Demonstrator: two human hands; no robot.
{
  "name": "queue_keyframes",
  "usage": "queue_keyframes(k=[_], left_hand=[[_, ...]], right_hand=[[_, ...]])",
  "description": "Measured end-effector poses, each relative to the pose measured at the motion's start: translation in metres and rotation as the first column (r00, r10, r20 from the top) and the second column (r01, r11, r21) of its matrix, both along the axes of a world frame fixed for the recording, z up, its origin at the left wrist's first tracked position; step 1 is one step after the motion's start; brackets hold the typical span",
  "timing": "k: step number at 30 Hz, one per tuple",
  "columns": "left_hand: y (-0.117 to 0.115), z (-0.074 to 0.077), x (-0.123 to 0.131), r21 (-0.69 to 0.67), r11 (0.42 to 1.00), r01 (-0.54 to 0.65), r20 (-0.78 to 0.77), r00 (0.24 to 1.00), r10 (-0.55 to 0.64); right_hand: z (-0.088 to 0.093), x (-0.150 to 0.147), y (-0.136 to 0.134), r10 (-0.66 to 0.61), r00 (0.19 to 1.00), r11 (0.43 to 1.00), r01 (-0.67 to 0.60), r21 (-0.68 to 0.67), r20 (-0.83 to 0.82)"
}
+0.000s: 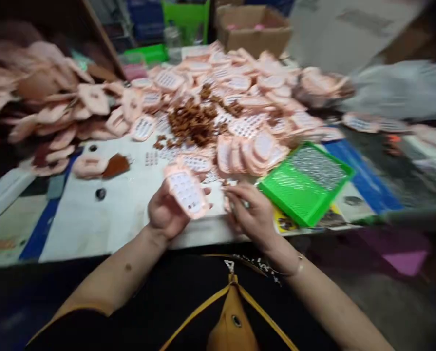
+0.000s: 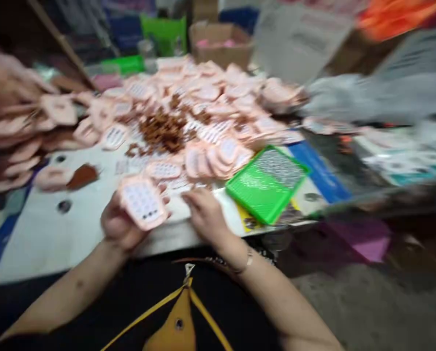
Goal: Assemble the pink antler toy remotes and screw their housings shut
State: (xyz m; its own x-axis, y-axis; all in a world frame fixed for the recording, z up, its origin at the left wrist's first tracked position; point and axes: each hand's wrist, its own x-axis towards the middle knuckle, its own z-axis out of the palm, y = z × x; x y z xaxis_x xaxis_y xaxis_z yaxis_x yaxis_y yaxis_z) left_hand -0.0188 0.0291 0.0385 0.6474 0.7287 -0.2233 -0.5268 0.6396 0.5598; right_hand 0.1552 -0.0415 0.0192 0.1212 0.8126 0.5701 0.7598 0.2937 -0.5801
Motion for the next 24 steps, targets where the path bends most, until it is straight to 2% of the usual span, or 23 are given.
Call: queue_keyframes(k=[2,4,7,11,16,24], left_hand=[[0.003,-0.005,0.006,-0.005,0.998,-0.064,-0.024,0.998,0.064],[0.008,-0.013,0.018,-0.004,0.997,-0.071,-0.008,0.997,0.071],[0.010,-0.027,0.029,0.009,1.000,-0.020,0.052,0.998,0.019],[0.006,-0.039,0.028,0.031,0.997,0.069,0.075,0.995,-0.071],[0.005,-0.039,0.024,0.049,0.990,0.129,0.063,0.989,-0.132],[0.004,-0.036,0.023,0.032,0.993,0.114,0.046,0.992,-0.115]], right_hand=[[-0.003,0.008,-0.008,-0.028,0.997,0.999,0.032,0.044,-0.071],[-0.005,0.009,-0.017,-0.004,0.999,0.995,0.009,0.100,-0.050],[-0.009,0.005,-0.024,0.047,0.995,0.980,-0.063,0.191,0.091],[-0.014,0.000,-0.020,0.071,0.956,0.964,-0.139,0.226,0.286],[-0.011,-0.003,-0.013,0.100,0.930,0.956,-0.188,0.224,0.354],[-0.007,0.004,-0.014,0.217,0.885,0.952,-0.285,0.112,0.411]])
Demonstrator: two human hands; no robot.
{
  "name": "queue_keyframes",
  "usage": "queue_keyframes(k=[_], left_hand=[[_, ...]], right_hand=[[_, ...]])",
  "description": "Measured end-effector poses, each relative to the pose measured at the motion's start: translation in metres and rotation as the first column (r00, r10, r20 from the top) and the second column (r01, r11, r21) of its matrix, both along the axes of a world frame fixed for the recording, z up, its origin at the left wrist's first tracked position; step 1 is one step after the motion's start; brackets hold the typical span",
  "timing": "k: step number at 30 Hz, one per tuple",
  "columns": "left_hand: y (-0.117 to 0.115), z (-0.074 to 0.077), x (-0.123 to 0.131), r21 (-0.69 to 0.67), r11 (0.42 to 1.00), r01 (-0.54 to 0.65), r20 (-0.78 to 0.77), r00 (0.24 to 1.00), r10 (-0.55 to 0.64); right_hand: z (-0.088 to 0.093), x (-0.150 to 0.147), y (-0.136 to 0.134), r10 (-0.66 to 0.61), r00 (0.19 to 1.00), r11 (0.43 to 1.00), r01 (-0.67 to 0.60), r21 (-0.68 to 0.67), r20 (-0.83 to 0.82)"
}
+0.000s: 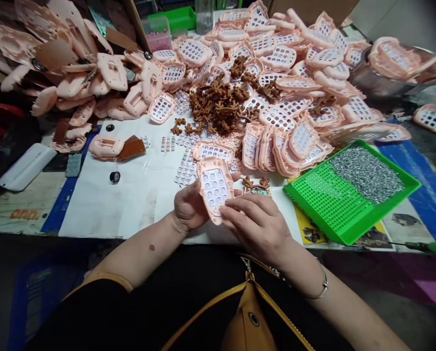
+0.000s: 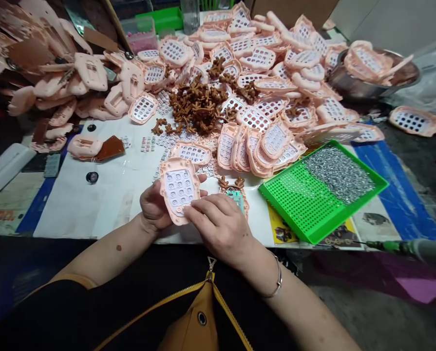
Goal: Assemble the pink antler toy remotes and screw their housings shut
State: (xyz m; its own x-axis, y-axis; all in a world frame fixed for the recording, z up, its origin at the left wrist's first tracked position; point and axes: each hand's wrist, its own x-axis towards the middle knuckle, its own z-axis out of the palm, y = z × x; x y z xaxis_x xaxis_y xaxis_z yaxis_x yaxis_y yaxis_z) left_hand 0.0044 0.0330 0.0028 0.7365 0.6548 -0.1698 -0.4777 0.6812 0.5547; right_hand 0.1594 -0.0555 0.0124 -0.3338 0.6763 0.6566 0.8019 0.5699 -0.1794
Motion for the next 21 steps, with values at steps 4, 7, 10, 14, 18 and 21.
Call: queue_keyframes(k=[4,7,10,14,18,21], left_hand=[[0.000,0.000,-0.001,-0.007,1.000,-0.011,-0.002,1.000,0.011],[0.000,0.000,-0.002,-0.007,0.999,-0.035,-0.010,0.999,0.035],[0.001,-0.001,-0.002,-0.010,0.999,-0.044,-0.042,0.998,0.043],[0.001,-0.003,-0.003,-0.016,0.999,-0.052,-0.059,0.997,0.051],[-0.001,-0.005,-0.004,-0.024,0.998,-0.055,-0.048,0.997,0.054],[-0.001,-0.006,-0.005,-0.024,0.999,-0.026,-0.020,0.999,0.026]], right_hand=[[-0.002,0.002,-0.004,0.000,0.995,1.000,0.001,-0.011,0.102],[-0.005,0.000,-0.006,-0.015,0.995,1.000,0.017,-0.021,0.101],[-0.011,-0.003,-0.006,-0.030,0.998,0.999,0.031,-0.024,0.056],[-0.014,-0.006,-0.005,-0.042,0.999,0.999,0.042,0.000,0.010],[-0.009,-0.005,-0.006,-0.038,0.985,0.999,0.038,-0.002,-0.166],[-0.011,-0.002,-0.009,-0.148,0.858,0.978,0.052,-0.203,-0.492]])
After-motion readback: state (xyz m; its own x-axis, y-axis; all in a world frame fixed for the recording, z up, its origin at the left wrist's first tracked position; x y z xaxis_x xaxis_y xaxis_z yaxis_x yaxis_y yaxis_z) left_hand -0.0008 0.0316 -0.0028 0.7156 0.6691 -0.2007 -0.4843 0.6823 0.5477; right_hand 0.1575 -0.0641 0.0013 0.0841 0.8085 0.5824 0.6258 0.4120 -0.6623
